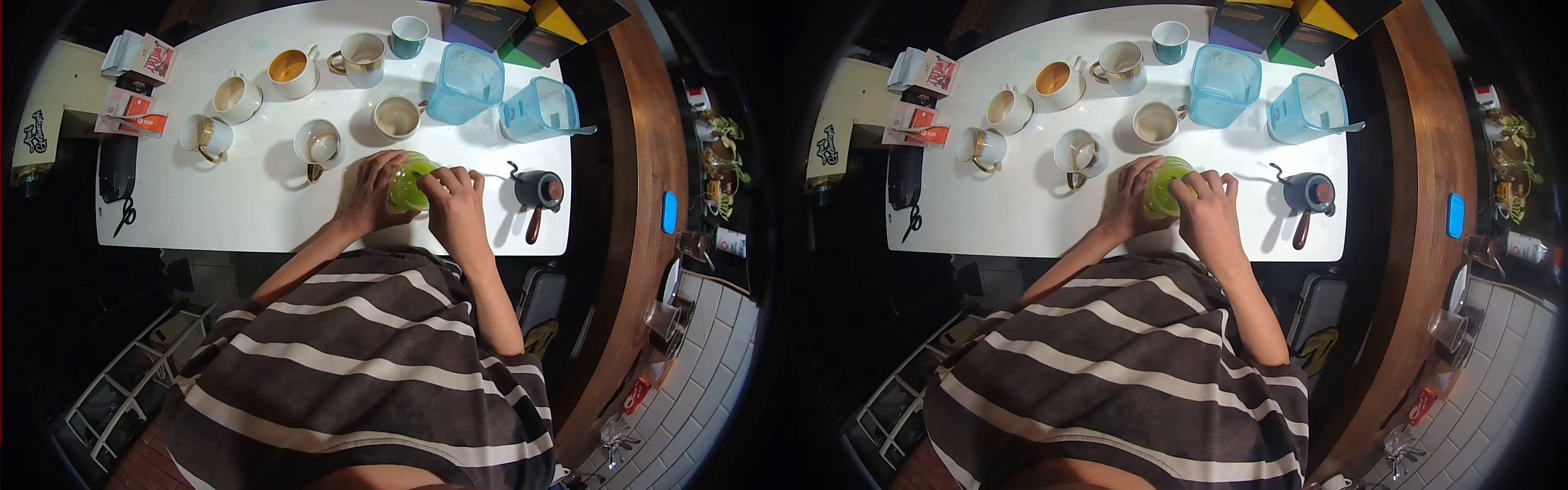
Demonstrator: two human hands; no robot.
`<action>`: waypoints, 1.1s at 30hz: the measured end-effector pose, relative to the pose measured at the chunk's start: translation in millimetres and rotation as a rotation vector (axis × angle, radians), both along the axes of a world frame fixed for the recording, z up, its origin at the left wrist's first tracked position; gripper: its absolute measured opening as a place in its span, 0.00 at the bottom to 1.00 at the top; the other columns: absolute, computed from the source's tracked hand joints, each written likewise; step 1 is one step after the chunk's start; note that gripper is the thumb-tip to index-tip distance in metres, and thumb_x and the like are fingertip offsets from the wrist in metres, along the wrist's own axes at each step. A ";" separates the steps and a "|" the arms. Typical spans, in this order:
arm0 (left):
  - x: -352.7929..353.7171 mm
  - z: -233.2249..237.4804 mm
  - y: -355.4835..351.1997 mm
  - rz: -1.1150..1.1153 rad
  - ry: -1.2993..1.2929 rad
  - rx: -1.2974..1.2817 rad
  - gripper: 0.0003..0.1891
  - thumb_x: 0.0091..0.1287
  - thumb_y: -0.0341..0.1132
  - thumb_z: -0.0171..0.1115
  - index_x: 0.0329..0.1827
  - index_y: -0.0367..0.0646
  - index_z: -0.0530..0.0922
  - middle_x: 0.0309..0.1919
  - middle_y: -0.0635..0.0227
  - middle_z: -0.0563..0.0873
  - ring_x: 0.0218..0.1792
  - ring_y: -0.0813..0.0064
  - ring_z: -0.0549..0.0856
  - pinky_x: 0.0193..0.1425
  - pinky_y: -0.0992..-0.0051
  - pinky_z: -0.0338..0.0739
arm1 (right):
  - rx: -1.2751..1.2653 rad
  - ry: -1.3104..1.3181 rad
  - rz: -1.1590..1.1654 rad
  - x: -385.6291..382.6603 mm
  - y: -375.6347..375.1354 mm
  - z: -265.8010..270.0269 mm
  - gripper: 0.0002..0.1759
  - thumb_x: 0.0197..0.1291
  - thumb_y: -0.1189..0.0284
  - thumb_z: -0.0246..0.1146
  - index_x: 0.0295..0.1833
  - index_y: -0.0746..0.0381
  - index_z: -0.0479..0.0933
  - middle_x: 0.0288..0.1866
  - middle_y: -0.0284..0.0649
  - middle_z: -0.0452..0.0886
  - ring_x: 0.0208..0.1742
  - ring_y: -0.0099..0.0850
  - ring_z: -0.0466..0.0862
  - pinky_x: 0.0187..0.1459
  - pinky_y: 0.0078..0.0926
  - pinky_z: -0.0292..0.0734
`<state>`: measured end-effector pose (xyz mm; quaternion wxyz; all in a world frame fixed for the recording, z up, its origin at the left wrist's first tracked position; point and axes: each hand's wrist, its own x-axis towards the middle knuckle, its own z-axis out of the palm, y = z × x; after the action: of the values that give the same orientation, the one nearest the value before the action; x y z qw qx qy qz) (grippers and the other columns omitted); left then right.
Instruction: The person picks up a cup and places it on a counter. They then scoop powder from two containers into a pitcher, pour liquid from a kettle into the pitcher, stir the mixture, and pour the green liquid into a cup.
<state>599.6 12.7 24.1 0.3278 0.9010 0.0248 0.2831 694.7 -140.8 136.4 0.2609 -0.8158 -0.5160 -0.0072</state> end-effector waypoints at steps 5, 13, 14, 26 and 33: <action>-3.4 4.4 1.5 -0.017 0.067 -0.007 0.52 0.46 0.51 0.80 0.74 0.38 0.64 0.69 0.54 0.71 0.71 0.54 0.70 0.76 0.54 0.62 | -0.085 0.170 0.070 -1.4 -2.1 8.2 0.11 0.54 0.81 0.65 0.43 0.59 0.82 0.42 0.37 0.83 0.49 0.40 0.79 0.58 0.44 0.66; -1.5 -9.8 3.8 -0.035 -0.044 -0.026 0.55 0.44 0.50 0.82 0.74 0.40 0.61 0.68 0.53 0.69 0.70 0.51 0.70 0.76 0.52 0.63 | -0.159 0.081 0.053 -0.3 0.1 8.5 0.17 0.44 0.80 0.67 0.44 0.58 0.80 0.42 0.37 0.82 0.49 0.41 0.79 0.55 0.47 0.66; -1.3 -8.5 3.9 -0.035 -0.047 -0.018 0.56 0.43 0.50 0.83 0.74 0.39 0.61 0.68 0.53 0.70 0.70 0.51 0.70 0.76 0.52 0.63 | -0.131 0.120 0.080 1.2 0.3 6.3 0.17 0.44 0.81 0.66 0.43 0.58 0.80 0.41 0.37 0.82 0.49 0.40 0.79 0.54 0.47 0.66; -6.5 18.8 -2.5 -0.047 0.030 -0.158 0.50 0.50 0.43 0.83 0.73 0.37 0.62 0.70 0.51 0.71 0.73 0.50 0.69 0.78 0.53 0.60 | -0.203 0.069 0.031 -0.8 1.5 15.5 0.11 0.55 0.80 0.67 0.44 0.58 0.82 0.42 0.35 0.84 0.48 0.39 0.80 0.56 0.42 0.66; -6.7 26.3 -2.7 -0.012 0.056 -0.145 0.48 0.51 0.45 0.82 0.73 0.37 0.66 0.68 0.54 0.75 0.71 0.50 0.71 0.78 0.55 0.60 | 0.005 0.023 -0.031 -1.0 -0.2 4.3 0.09 0.58 0.80 0.66 0.45 0.60 0.82 0.42 0.38 0.82 0.46 0.41 0.79 0.52 0.38 0.69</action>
<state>592.9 10.0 50.5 0.3930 0.8827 0.0489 0.2531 693.6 -141.0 140.7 0.2688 -0.8231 -0.5002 -0.0034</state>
